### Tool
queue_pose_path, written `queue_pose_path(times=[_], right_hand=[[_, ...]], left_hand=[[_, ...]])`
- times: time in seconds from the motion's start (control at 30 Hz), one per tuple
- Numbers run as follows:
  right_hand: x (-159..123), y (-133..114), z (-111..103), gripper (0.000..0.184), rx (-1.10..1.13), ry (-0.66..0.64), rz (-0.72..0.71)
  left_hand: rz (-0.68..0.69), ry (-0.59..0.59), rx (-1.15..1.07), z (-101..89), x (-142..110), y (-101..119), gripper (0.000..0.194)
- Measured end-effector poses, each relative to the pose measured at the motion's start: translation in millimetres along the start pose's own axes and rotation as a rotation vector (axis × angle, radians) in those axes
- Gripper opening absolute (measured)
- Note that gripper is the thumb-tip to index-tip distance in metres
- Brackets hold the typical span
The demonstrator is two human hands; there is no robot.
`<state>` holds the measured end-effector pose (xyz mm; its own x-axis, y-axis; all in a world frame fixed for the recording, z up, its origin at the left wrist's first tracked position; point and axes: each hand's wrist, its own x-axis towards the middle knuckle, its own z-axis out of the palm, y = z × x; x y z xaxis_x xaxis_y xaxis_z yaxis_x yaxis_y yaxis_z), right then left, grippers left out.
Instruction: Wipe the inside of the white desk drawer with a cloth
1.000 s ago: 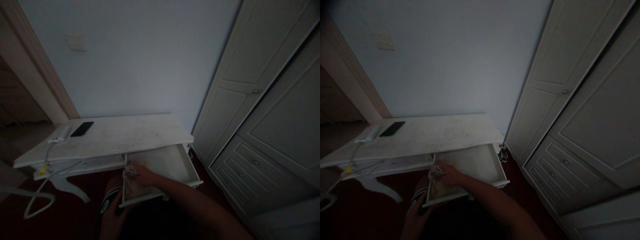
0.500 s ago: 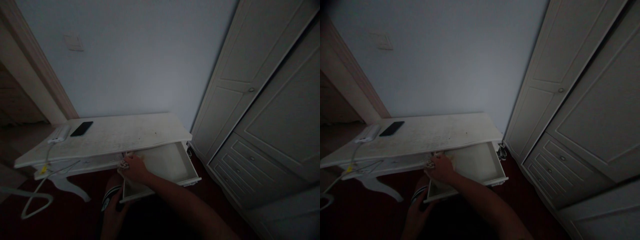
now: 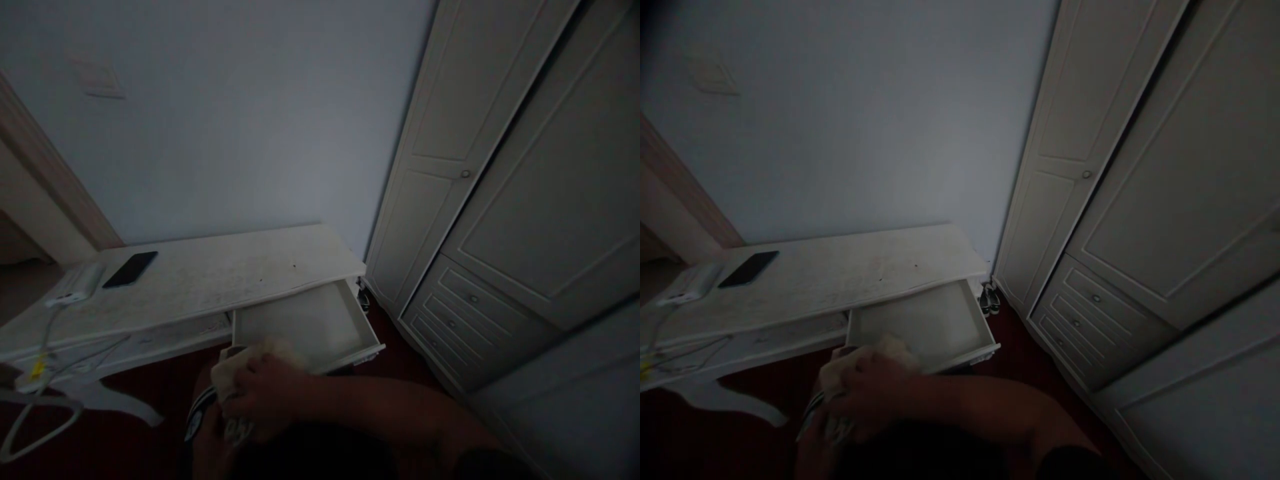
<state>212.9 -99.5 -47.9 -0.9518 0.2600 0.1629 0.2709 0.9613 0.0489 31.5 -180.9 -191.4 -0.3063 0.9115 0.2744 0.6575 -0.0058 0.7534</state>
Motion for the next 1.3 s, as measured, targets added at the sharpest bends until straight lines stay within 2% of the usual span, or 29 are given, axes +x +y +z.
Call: queue_pose_path(times=[0.07, 0.17, 0.2, 0.27, 0.33, 0.37, 0.43, 0.5, 0.53, 0.57, 0.6, 0.63, 0.77, 0.83, 0.87, 0.93, 1.0, 1.07, 1.13, 1.2, 1.3], right_hand=[[-37, 20, -4, 0.054, -0.027, -0.010, 0.008], [-111, 51, -11, 0.063, -0.023, -0.066, 0.038], [-137, 61, -13, 0.063, -0.001, -0.071, 0.083], [-185, 74, -20, 0.052, 0.023, -0.008, 0.224], [-223, 80, -29, 0.044, 0.083, 0.161, 0.359], [-237, 80, -35, 0.040, 0.131, 0.286, 0.447], [-256, 77, -47, 0.032, 0.207, 0.592, 0.689], [-266, 74, -57, 0.028, 0.201, 0.908, 0.965], [-268, 73, -59, 0.028, 0.178, 1.022, 1.063], [-269, 73, -59, 0.029, 0.168, 1.080, 1.121], [-268, 74, -57, 0.032, 0.193, 1.069, 1.137], [-266, 75, -53, 0.036, 0.259, 0.985, 1.120], [-250, 80, -30, 0.056, 0.600, 0.346, 0.957], [-244, 83, -24, 0.068, 0.628, 0.184, 0.940], [-243, 86, -24, 0.068, 0.615, 0.165, 0.945], [-244, 91, -33, 0.057, 0.587, 0.207, 0.958], [-246, 96, -49, 0.047, 0.579, 0.346, 1.000], [-245, 99, -64, 0.045, 0.574, 0.516, 1.090], [-236, 100, -72, 0.049, 0.507, 0.583, 1.180], [-222, 102, -68, 0.051, 0.377, 0.482, 1.237], [-197, 106, -49, 0.051, 0.260, 0.212, 1.301]], left_hand=[[-0.143, -0.002, -0.017, 1.8, -1, 1, 0.067], [-0.314, -0.019, -0.016, 1.6, 0, 8, 0.078], [-0.307, -0.025, -0.017, 0.2, 1, 12, 0.080], [-0.200, -0.011, 0.001, -4.8, 3, 21, 0.084], [-0.014, 0.040, 0.079, -10.3, 6, 28, 0.092], [0.086, 0.059, 0.141, -11.9, 6, 31, 0.093], [0.282, 0.043, 0.277, -10.5, 7, 36, 0.079], [0.468, -0.070, 0.380, -1.3, 6, 44, 0.056], [0.537, -0.144, 0.422, 5.7, 6, 51, 0.048], [0.579, -0.221, 0.464, 13.7, 7, 59, 0.043], [0.591, -0.293, 0.511, 21.7, 9, 69, 0.040], [0.576, -0.361, 0.561, 29.2, 11, 80, 0.038], [0.438, -0.554, 0.712, 43.8, 23, 116, 0.034], [0.414, -0.590, 0.716, 41.7, 27, 122, 0.033], [0.416, -0.597, 0.710, 39.4, 28, 121, 0.032], [0.421, -0.599, 0.703, 34.2, 29, 116, 0.032], [0.418, -0.606, 0.707, 30.3, 27, 110, 0.032], [0.412, -0.605, 0.719, 28.5, 27, 106, 0.033], [0.420, -0.598, 0.714, 28.2, 27, 105, 0.033], [0.428, -0.604, 0.689, 28.5, 27, 107, 0.032], [0.429, -0.603, 0.681, 29.7, 27, 107, 0.032]])
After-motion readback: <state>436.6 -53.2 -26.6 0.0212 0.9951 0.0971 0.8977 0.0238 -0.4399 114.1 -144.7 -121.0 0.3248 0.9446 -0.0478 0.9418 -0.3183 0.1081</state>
